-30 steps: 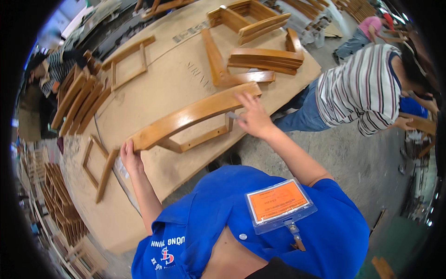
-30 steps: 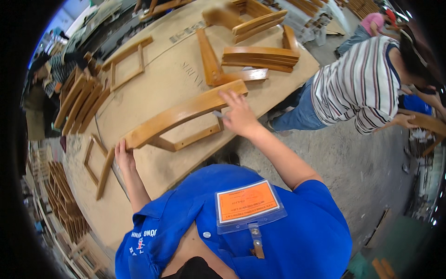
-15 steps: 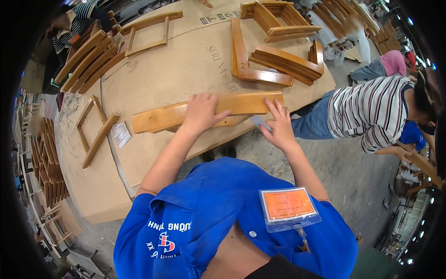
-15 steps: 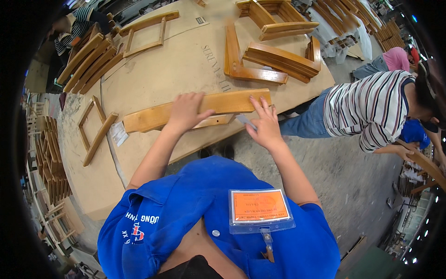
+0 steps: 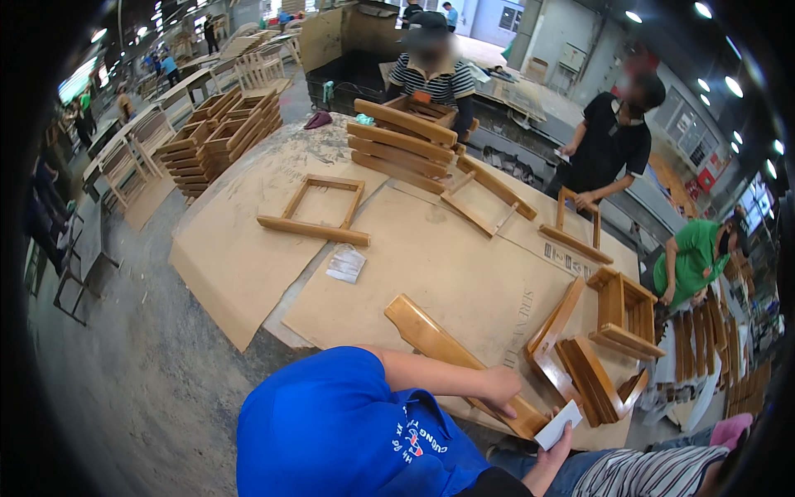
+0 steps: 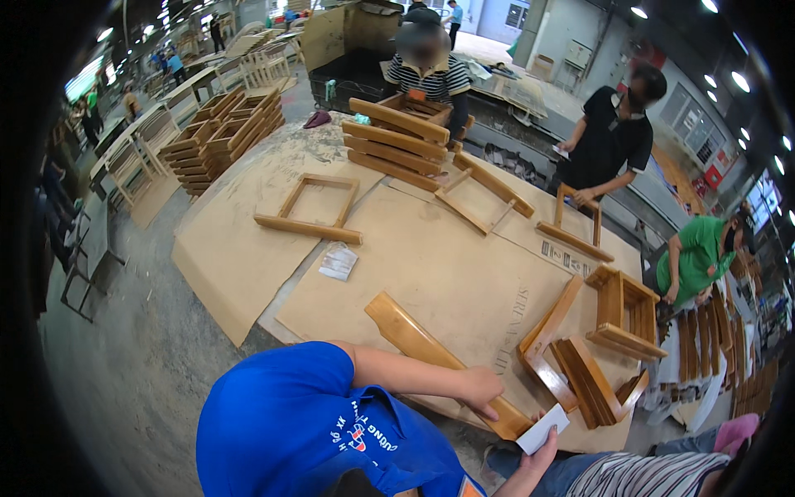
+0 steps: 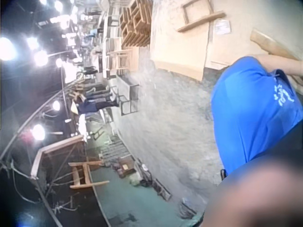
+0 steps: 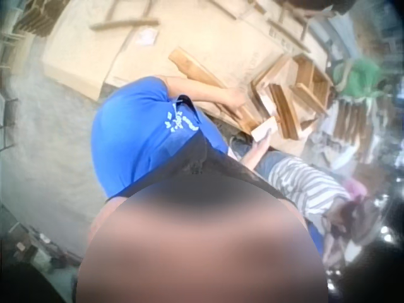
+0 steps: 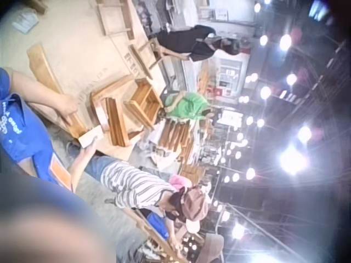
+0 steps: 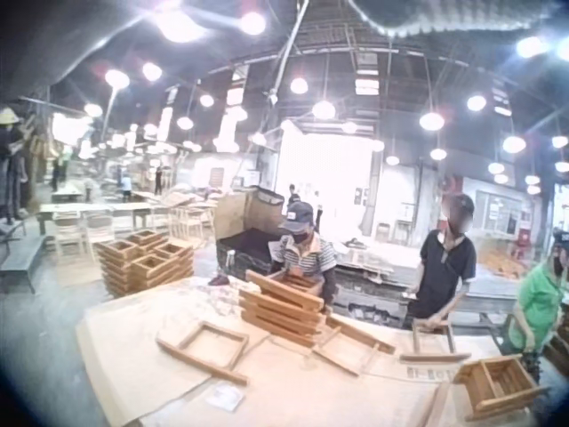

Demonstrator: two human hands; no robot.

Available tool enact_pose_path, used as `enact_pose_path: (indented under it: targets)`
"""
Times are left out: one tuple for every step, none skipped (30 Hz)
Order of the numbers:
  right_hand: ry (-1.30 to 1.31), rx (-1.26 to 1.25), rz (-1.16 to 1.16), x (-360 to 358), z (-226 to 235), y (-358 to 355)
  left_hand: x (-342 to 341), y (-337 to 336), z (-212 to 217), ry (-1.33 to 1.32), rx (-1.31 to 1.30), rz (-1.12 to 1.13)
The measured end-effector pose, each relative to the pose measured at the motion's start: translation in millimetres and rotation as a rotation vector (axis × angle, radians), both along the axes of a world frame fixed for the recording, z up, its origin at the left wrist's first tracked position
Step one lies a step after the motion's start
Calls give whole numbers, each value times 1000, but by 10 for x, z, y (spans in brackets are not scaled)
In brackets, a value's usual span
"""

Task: The person wipes wooden furniture parts with a white cloth, handling each piece one at a time. They pick up parts, wipe surfaces, and place them back on the workbench.

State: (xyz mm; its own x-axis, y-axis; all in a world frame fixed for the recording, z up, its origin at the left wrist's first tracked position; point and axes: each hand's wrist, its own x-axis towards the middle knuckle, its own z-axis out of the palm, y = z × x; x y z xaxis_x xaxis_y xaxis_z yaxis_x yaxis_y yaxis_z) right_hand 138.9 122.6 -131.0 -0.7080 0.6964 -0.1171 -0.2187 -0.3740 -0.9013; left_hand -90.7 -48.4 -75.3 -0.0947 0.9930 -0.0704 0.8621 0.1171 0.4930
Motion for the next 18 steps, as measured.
enact_pose_path:
  targets:
    - [-25,-20,4,-71,13,25,-31,-28,6,-8,-7,7]
    - [-102,-42,1,-116,58,33,-67,-69,27,-6,-32,28]
    - [-138,-47,41,-150,134,28,-102,-115,62,-37,7,37]
    - [-201,-66,40,-180,237,6,-151,-159,115,-52,32,62]
    - [-221,-52,83,-205,357,-35,-198,-209,176,-72,48,75]
    - [-176,-43,36,-232,487,-98,-239,-257,245,-90,84,104]
    - [-176,76,-12,-272,630,-158,-282,-298,315,-112,109,122]
    - [-135,213,-16,-326,780,-211,-312,-335,378,-122,138,142]
    - [-188,264,-68,-397,921,-259,-334,-362,429,-160,164,149]
    - [-172,338,-67,-481,1044,-312,-351,-390,461,-201,179,156]
    - [-121,421,-51,-569,1138,-372,-364,-414,476,-229,201,170]
    - [-180,465,-61,-654,1212,-434,-375,-442,471,-260,226,183]
    - [-207,522,-55,-729,1272,-497,-383,-469,451,-296,244,182]
    - [-268,569,-83,-809,1317,-553,-387,-507,414,-341,232,199]
    - [-210,689,-22,-894,1340,-621,-402,-547,375,-394,238,196]
    - [-199,776,-27,-947,1356,-701,-409,-586,339,-438,236,204]
    - [-173,865,-42,-1006,1368,-781,-409,-619,313,-501,258,161]
    - [-170,953,-68,-1044,1380,-865,-395,-650,295,-563,270,129]
